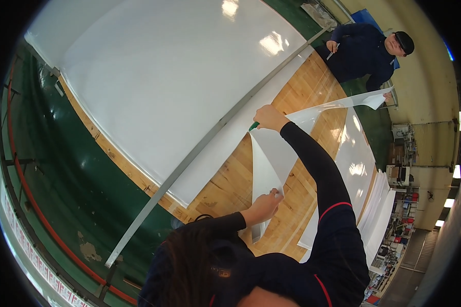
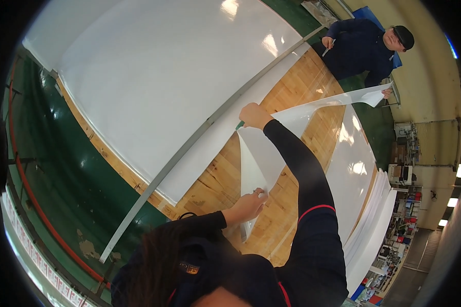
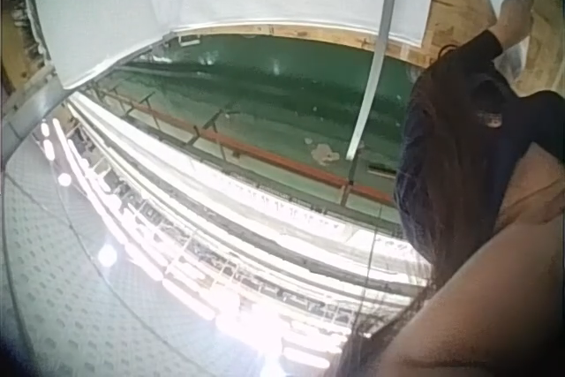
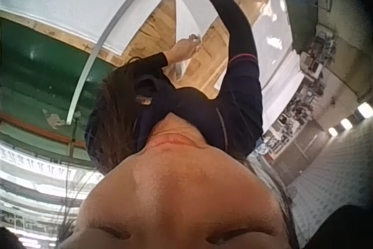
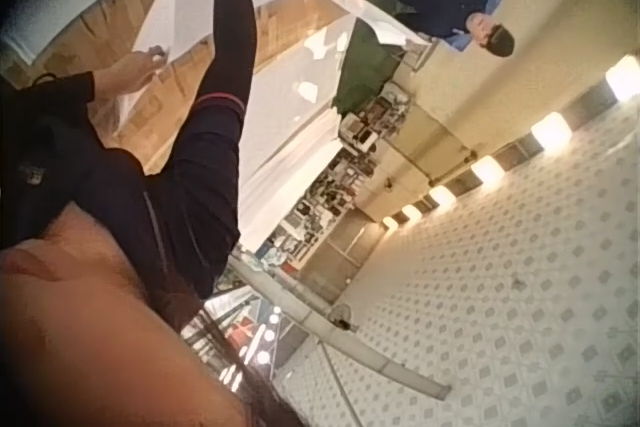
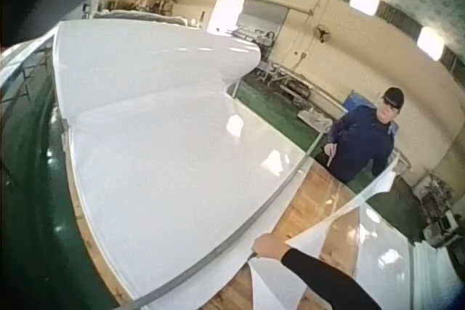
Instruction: Cutting large white sheets of material on a table using a utility knife and a metal straight edge.
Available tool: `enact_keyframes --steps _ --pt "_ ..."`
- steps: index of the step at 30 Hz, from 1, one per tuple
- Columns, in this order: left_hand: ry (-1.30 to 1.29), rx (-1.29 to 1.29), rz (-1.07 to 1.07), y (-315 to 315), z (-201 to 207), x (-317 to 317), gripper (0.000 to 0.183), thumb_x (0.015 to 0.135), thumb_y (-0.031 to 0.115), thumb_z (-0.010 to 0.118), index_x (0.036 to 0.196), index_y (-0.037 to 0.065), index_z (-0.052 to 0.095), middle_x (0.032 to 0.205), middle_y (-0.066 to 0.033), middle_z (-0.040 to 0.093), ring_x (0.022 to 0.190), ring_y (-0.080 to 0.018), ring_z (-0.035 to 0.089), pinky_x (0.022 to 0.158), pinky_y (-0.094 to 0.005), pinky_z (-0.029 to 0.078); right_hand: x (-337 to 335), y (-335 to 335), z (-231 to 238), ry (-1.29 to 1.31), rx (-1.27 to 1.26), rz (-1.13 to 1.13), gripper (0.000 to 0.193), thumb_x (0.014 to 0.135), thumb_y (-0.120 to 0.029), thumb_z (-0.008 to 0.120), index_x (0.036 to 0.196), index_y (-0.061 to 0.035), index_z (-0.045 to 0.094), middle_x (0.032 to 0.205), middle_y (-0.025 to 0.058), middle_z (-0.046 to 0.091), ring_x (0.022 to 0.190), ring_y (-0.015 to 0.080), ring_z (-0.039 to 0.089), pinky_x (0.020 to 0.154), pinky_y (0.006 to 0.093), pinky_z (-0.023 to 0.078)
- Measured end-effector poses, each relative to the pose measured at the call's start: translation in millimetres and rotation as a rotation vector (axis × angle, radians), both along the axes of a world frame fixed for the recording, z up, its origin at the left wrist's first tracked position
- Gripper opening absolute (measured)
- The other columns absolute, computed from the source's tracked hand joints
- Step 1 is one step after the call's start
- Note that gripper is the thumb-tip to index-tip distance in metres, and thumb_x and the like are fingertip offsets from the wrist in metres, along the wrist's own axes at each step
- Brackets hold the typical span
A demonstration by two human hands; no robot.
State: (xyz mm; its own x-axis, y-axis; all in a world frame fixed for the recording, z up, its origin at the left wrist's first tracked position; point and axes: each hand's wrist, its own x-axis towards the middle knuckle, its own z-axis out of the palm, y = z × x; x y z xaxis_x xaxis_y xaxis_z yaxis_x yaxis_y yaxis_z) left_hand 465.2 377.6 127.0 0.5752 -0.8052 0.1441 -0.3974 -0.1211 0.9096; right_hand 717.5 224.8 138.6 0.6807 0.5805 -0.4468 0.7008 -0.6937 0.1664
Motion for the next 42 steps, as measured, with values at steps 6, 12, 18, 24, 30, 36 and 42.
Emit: enact_keyframes --steps 6,12,18,24,30,36,42 --pt "-0.085 -0.042 0.032 6.0 -1.5 -4.0 0.025 0.077 0.008 0.053 0.101 0.002 0.048 0.109 -0.0254 0.049 0.058 -0.0335 0.057 0.055 -0.04 0.047 12.5 -0.5 -12.1 -0.005 -0.017 0.018 0.024 0.061 -0.03 0.073 0.065 -0.0083 0.066 0.062 0.0088 0.06 0.065 0.0271 0.061 0.059 0.0362 0.048" --pt "-0.209 -0.139 -0.282 3.9 17.7 -47.9 0.026 0.078 0.01 0.054 0.102 0.005 0.047 0.109 -0.0204 0.05 0.064 -0.0311 0.058 0.058 -0.0425 0.046 13.4 -20.4 1.4 -0.088 -0.25 -0.039 0.023 0.059 -0.031 0.074 0.065 -0.0101 0.066 0.062 0.0078 0.06 0.065 0.0255 0.061 0.058 0.0364 0.047" --pt "0.343 0.018 -0.36 22.0 32.3 -45.5 0.038 0.075 0.006 0.048 0.113 0.002 0.046 0.101 -0.0237 0.055 0.078 -0.0386 0.057 0.067 -0.0467 0.045 -34.1 -48.0 74.8 -0.14 0.154 -0.474 0.024 0.071 -0.034 0.068 0.075 -0.0096 0.067 0.065 0.0094 0.06 0.062 0.0272 0.058 0.055 0.0372 0.044" --pt "0.521 0.023 -0.031 63.9 -81.3 8.3 0.042 0.079 0.011 0.05 0.118 -0.004 0.044 0.108 -0.0233 0.055 0.101 -0.0352 0.052 0.088 -0.0375 0.04 -221.3 -77.4 128.2 -0.118 1.475 -1.316 0.041 0.086 -0.042 0.05 0.087 -0.0027 0.06 0.057 0.006 0.055 0.052 0.0124 0.052 0.052 0.0242 0.042" --pt "0.476 0.259 -0.162 65.4 -150.0 -5.6 0.046 0.071 0.009 0.05 0.115 -0.004 0.045 0.106 -0.022 0.055 0.098 -0.0329 0.054 0.087 -0.0368 0.04 -487.4 -38.1 36.5 -0.316 2.14 -1.968 0.054 0.088 -0.054 0.034 0.064 -0.0082 0.051 0.043 0.0044 0.045 0.035 0.0144 0.043 0.035 0.0264 0.036" --pt "0.21 0.346 -0.127 35.1 -204.7 -59.4 0.047 0.071 0.01 0.049 0.115 -0.004 0.045 0.106 -0.0255 0.055 0.099 -0.0377 0.052 0.087 -0.0394 0.04 -635.9 58.7 -25.8 -0.362 2.434 -2.372 0.047 0.083 -0.05 0.044 0.058 -0.0103 0.048 0.043 0.0036 0.044 0.035 0.0146 0.042 0.034 0.0253 0.035" --pt "0.031 0.474 0.075 43.1 -172.9 -89.6 0.035 0.076 0.018 0.053 0.105 -0.002 0.051 0.097 -0.0243 0.059 0.093 -0.0376 0.055 0.08 -0.0413 0.043 -723.8 40.4 -76.1 -0.356 2.542 -2.223 0.036 0.085 -0.039 0.041 0.071 -0.0066 0.049 0.052 0.0056 0.047 0.044 0.0147 0.047 0.04 0.0268 0.039"
